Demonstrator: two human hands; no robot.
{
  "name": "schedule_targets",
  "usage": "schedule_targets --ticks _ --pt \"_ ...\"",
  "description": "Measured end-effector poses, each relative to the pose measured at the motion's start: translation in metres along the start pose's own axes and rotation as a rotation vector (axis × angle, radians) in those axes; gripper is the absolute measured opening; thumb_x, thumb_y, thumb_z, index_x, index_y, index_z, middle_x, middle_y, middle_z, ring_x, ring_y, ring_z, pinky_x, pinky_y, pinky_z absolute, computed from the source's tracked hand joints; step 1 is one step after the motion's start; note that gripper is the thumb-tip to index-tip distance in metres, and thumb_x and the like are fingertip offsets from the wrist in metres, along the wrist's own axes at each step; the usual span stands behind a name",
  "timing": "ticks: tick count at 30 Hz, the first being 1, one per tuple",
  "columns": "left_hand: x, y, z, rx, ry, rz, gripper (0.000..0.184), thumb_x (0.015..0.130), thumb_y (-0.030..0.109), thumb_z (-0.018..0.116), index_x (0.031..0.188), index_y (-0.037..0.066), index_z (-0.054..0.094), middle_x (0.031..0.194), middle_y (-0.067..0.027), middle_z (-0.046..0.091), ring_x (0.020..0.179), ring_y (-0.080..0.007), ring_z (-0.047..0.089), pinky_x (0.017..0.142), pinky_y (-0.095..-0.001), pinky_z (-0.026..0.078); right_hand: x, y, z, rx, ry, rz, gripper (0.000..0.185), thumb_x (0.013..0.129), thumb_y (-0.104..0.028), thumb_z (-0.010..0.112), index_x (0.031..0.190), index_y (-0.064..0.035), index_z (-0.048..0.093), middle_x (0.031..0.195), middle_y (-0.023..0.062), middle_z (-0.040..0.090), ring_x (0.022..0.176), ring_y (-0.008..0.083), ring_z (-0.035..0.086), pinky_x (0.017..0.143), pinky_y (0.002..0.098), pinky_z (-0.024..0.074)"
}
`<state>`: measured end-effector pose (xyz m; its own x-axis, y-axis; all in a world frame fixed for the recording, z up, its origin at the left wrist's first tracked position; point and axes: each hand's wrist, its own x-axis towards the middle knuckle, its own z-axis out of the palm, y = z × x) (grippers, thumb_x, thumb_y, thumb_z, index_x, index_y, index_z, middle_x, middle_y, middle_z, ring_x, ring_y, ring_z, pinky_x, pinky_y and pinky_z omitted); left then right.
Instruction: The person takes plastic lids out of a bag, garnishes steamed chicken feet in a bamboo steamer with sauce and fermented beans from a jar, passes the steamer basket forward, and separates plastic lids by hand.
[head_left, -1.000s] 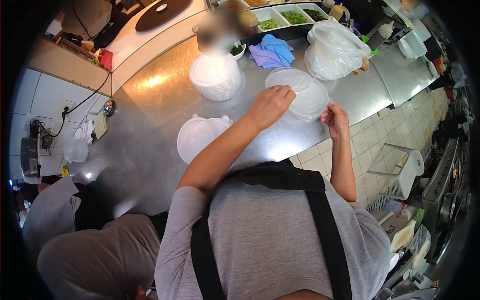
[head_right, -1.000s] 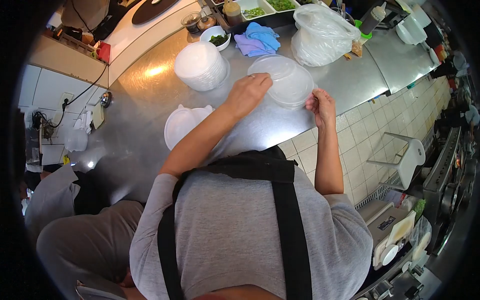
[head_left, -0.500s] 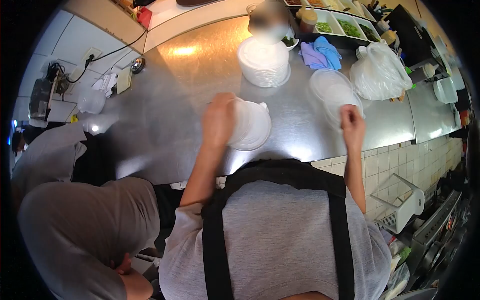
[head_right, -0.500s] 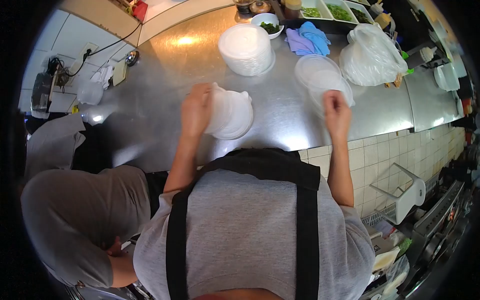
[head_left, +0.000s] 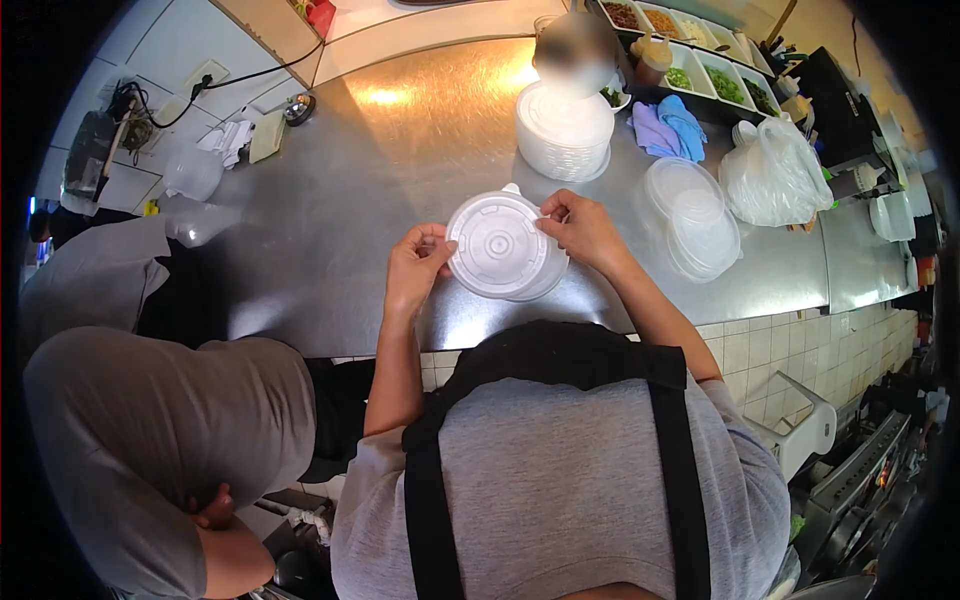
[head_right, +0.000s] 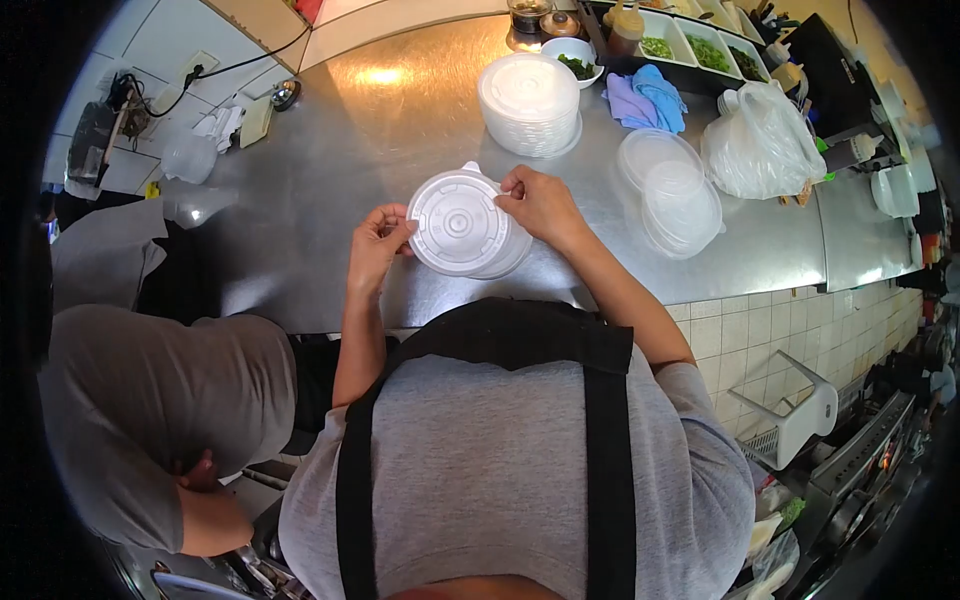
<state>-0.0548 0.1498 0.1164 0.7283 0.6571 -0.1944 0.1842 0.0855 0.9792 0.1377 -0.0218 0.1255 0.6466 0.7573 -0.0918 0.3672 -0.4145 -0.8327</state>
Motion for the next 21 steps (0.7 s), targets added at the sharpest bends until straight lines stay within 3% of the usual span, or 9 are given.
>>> schedule_targets --ticks 6,9,18,21 --pt "-0.015 0.005 0.015 -0.072 -0.176 0.033 0.015 0.08 0.002 0.065 0.092 0.004 0.056 0.076 -0.0013 0.057 0.064 -0.007 0.054 0.054 -0.021 0.047 -0.021 0.001 -0.022 0.166 0.008 0.079 0.021 0.073 -0.016 0.07 0.084 -0.0001 0.061 0.074 0.012 0.062 0.067 0.0208 0.061 0.064 0.0321 0.0494" --pt "-0.02 0.012 0.023 -0.036 -0.202 0.038 0.016 0.079 0.001 0.065 0.09 0.004 0.054 0.076 -0.0012 0.057 0.063 -0.0066 0.053 0.055 -0.0211 0.047 -0.039 -0.012 -0.028 -0.033 0.195 -0.108 0.018 0.072 -0.011 0.07 0.082 -0.0003 0.059 0.074 0.0109 0.06 0.065 0.0212 0.059 0.062 0.0325 0.0488" --pt "-0.033 0.024 0.038 0.279 -0.054 0.157 0.017 0.076 0.003 0.069 0.081 0.002 0.053 0.063 -0.0016 0.053 0.058 -0.0066 0.05 0.054 -0.0236 0.045 -0.053 -0.035 -0.041 -0.07 0.17 -0.107 0.018 0.069 -0.007 0.068 0.077 -0.0009 0.053 0.07 0.0115 0.058 0.062 0.0227 0.058 0.059 0.0342 0.047" --pt "-0.037 0.023 0.04 0.223 -0.046 0.14 0.017 0.076 0.003 0.069 0.081 0.003 0.053 0.063 -0.0016 0.054 0.056 -0.007 0.05 0.052 -0.0235 0.044 -0.051 -0.03 -0.042 -0.005 0.095 -0.088 0.017 0.07 -0.007 0.067 0.081 -0.0009 0.055 0.065 0.005 0.054 0.059 0.0134 0.052 0.056 0.0283 0.0434"
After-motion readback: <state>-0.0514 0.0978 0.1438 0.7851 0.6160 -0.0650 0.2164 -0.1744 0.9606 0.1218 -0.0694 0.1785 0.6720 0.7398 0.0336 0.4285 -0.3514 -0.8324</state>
